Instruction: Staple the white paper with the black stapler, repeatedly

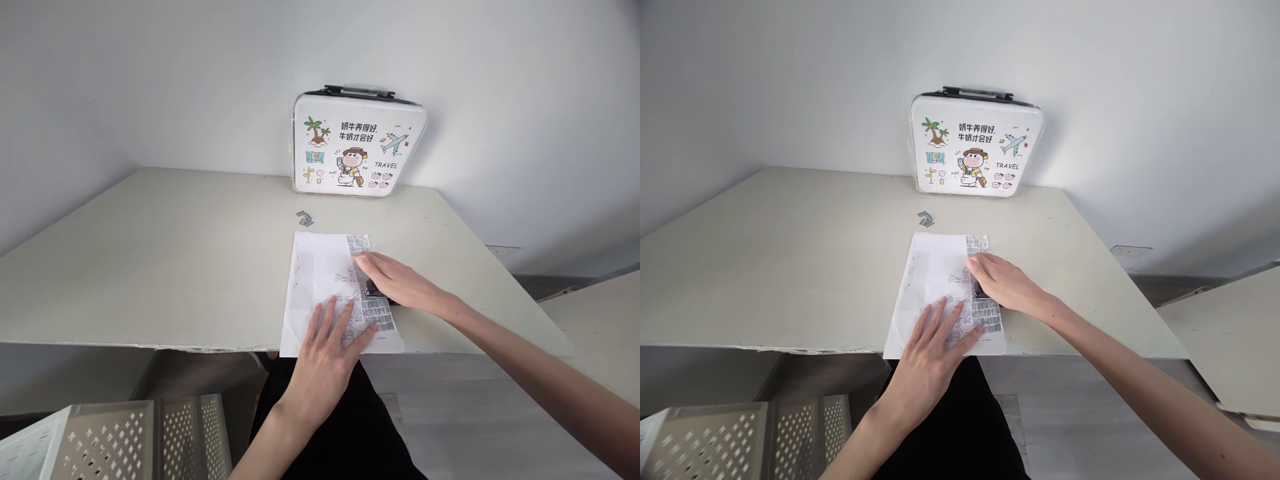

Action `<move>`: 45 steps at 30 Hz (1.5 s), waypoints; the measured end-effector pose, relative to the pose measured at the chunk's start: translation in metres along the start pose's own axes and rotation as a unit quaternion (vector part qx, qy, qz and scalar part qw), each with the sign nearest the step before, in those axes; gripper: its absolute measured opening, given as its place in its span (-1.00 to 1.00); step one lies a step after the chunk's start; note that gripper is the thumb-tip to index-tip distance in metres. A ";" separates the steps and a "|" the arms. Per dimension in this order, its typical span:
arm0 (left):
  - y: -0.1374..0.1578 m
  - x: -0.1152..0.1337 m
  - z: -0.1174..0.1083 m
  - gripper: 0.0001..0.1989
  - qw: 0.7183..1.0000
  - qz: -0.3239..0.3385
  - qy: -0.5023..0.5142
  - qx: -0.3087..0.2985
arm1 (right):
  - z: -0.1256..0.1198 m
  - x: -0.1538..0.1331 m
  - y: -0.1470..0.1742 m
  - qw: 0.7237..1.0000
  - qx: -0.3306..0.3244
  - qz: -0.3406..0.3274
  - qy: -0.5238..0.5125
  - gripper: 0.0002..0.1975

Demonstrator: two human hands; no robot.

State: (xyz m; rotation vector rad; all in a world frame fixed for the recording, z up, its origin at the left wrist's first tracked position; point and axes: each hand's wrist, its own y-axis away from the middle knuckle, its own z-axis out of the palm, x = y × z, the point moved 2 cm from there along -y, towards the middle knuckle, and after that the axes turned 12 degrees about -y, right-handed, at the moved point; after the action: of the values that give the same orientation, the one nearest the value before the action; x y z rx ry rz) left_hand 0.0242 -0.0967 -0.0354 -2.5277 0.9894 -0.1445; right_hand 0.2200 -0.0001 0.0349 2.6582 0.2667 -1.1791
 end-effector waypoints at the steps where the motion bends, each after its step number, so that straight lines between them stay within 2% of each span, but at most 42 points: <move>1: 0.000 0.000 0.001 -0.41 1.000 0.002 -0.001 0.000 | 0.000 -0.001 0.000 1.000 -0.001 0.001 0.007 -0.45; 13: -0.003 0.004 0.005 -0.41 1.000 0.005 -0.004 0.000 | 0.004 -0.001 -0.003 0.998 -0.005 0.017 0.069 -0.48; 23: -0.004 0.005 0.007 -0.40 1.000 -0.001 -0.005 0.005 | 0.007 -0.002 -0.004 0.997 -0.015 0.017 0.078 -0.53; 45: -0.005 0.009 0.008 -0.39 1.000 -0.019 -0.010 0.004 | 0.007 0.002 -0.007 0.994 -0.020 0.030 0.106 -0.49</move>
State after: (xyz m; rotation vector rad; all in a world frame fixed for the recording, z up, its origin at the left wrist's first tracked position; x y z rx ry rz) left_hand 0.0357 -0.0969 -0.0411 -2.5374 0.9308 -0.1351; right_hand 0.2148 0.0048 0.0282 2.7371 0.2406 -0.8661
